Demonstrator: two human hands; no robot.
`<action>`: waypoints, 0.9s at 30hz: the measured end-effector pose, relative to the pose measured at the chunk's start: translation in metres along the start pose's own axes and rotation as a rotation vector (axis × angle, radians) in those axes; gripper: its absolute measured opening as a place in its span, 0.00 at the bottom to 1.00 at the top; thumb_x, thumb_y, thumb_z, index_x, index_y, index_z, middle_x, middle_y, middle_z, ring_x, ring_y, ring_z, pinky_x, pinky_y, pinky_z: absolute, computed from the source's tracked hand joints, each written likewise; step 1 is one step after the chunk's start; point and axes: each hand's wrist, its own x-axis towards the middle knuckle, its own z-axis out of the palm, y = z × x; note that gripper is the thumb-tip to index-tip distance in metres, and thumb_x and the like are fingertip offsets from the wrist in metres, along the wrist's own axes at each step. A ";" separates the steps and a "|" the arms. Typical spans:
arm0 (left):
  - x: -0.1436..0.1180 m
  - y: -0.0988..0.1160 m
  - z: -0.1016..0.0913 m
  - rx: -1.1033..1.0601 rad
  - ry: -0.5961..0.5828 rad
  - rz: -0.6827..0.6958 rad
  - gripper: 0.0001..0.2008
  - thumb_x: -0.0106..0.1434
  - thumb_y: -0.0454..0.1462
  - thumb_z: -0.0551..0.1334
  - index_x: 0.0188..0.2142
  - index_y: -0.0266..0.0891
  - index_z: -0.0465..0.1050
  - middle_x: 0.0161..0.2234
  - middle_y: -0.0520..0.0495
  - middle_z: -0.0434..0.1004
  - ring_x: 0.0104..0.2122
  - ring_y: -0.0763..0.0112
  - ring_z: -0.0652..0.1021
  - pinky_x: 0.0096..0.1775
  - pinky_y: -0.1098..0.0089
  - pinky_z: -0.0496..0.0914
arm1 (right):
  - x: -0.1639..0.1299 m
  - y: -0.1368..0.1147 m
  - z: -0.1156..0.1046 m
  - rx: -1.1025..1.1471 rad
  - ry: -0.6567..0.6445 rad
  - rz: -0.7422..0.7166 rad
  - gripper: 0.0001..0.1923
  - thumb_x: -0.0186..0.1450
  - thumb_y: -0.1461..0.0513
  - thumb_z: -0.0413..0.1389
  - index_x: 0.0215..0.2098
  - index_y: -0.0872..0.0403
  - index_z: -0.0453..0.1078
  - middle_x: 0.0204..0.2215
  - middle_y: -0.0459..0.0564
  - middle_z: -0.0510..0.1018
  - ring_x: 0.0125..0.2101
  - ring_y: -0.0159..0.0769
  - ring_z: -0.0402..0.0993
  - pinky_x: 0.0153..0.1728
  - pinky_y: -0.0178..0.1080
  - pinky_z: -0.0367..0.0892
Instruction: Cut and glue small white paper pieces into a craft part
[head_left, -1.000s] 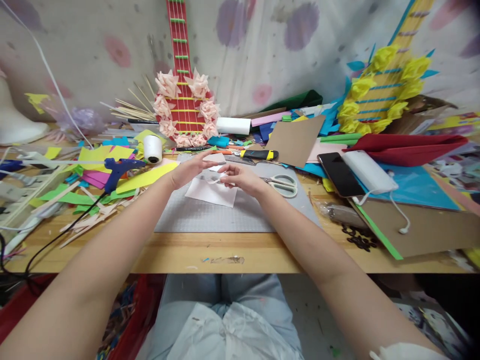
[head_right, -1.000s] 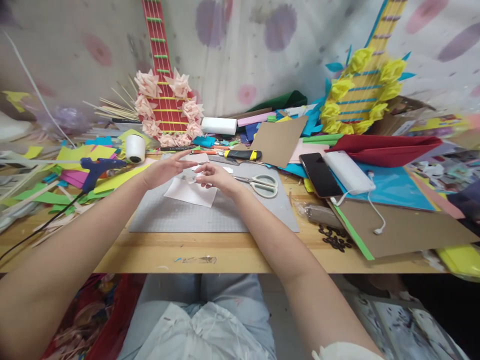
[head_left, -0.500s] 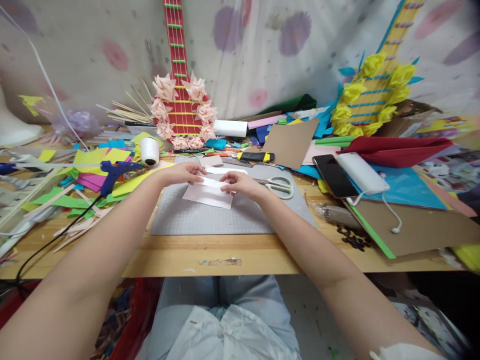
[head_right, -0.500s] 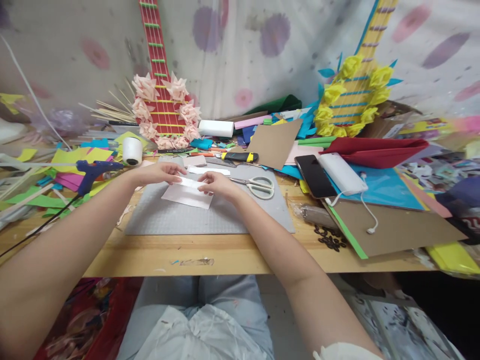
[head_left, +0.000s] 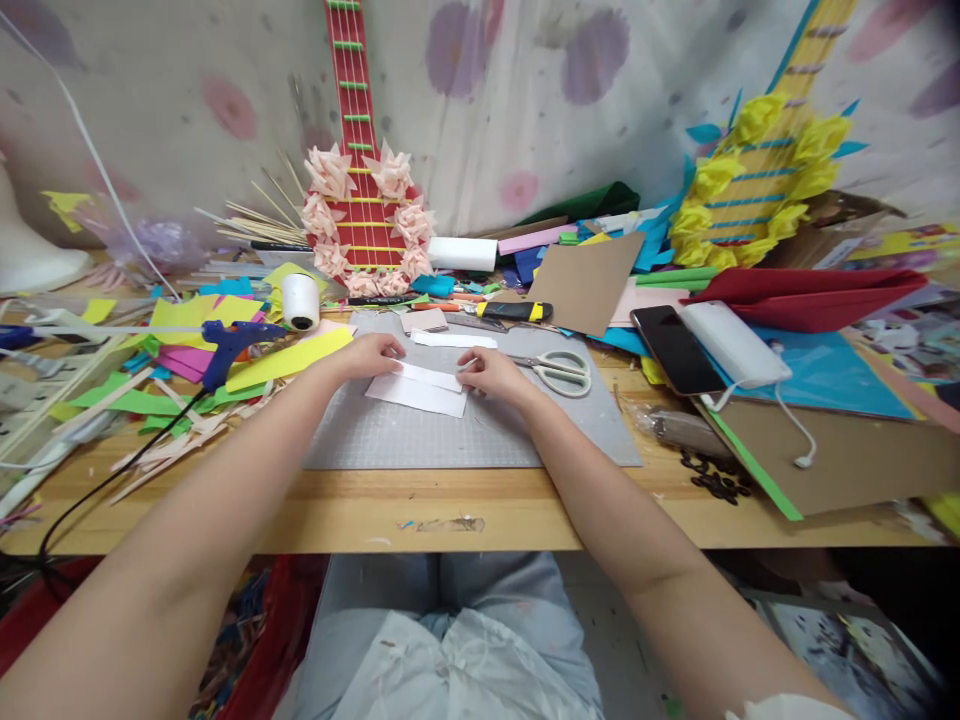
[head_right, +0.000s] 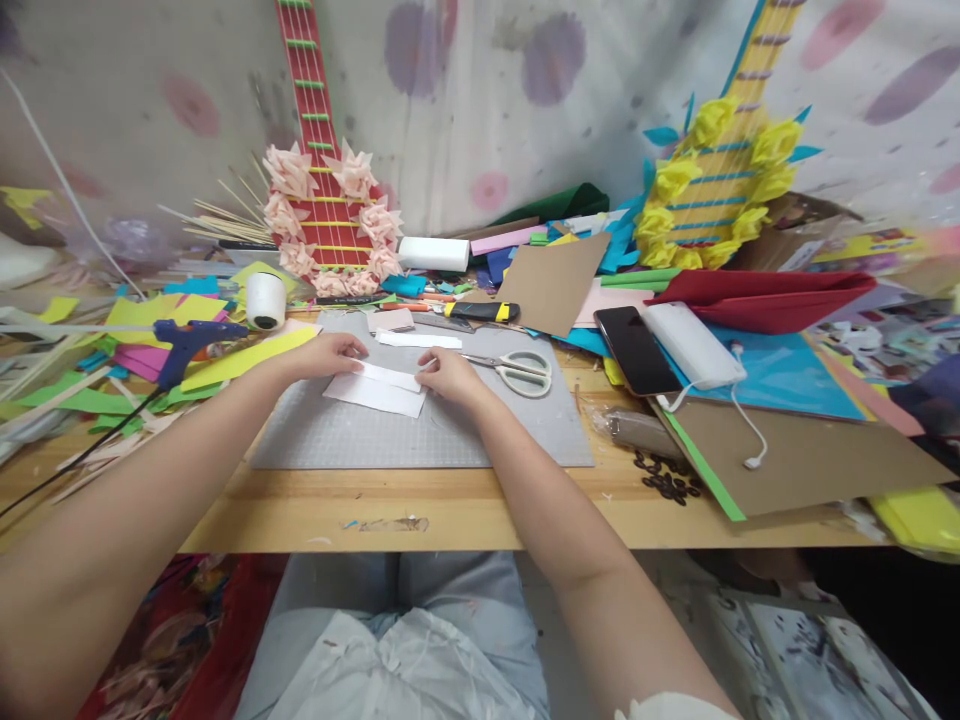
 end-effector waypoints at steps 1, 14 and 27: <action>0.000 0.000 0.000 0.015 0.012 0.003 0.20 0.45 0.41 0.60 0.40 0.37 0.69 0.31 0.49 0.72 0.30 0.70 0.73 0.32 0.72 0.67 | 0.000 0.001 0.000 -0.017 0.008 -0.001 0.11 0.52 0.66 0.55 0.35 0.55 0.63 0.22 0.42 0.73 0.15 0.22 0.61 0.18 0.28 0.58; -0.006 -0.003 -0.008 -0.172 0.013 -0.149 0.15 0.47 0.37 0.60 0.36 0.37 0.67 0.28 0.50 0.70 0.22 0.76 0.71 0.27 0.74 0.68 | -0.002 0.001 0.001 -0.239 0.121 -0.072 0.13 0.50 0.66 0.53 0.35 0.54 0.65 0.26 0.43 0.74 0.23 0.25 0.66 0.26 0.30 0.58; -0.008 -0.001 -0.011 0.070 0.061 -0.134 0.18 0.47 0.37 0.61 0.40 0.38 0.66 0.32 0.50 0.73 0.27 0.73 0.73 0.30 0.74 0.65 | -0.002 0.002 -0.001 -0.223 0.110 -0.068 0.12 0.50 0.65 0.53 0.34 0.54 0.66 0.25 0.42 0.74 0.23 0.26 0.66 0.27 0.30 0.58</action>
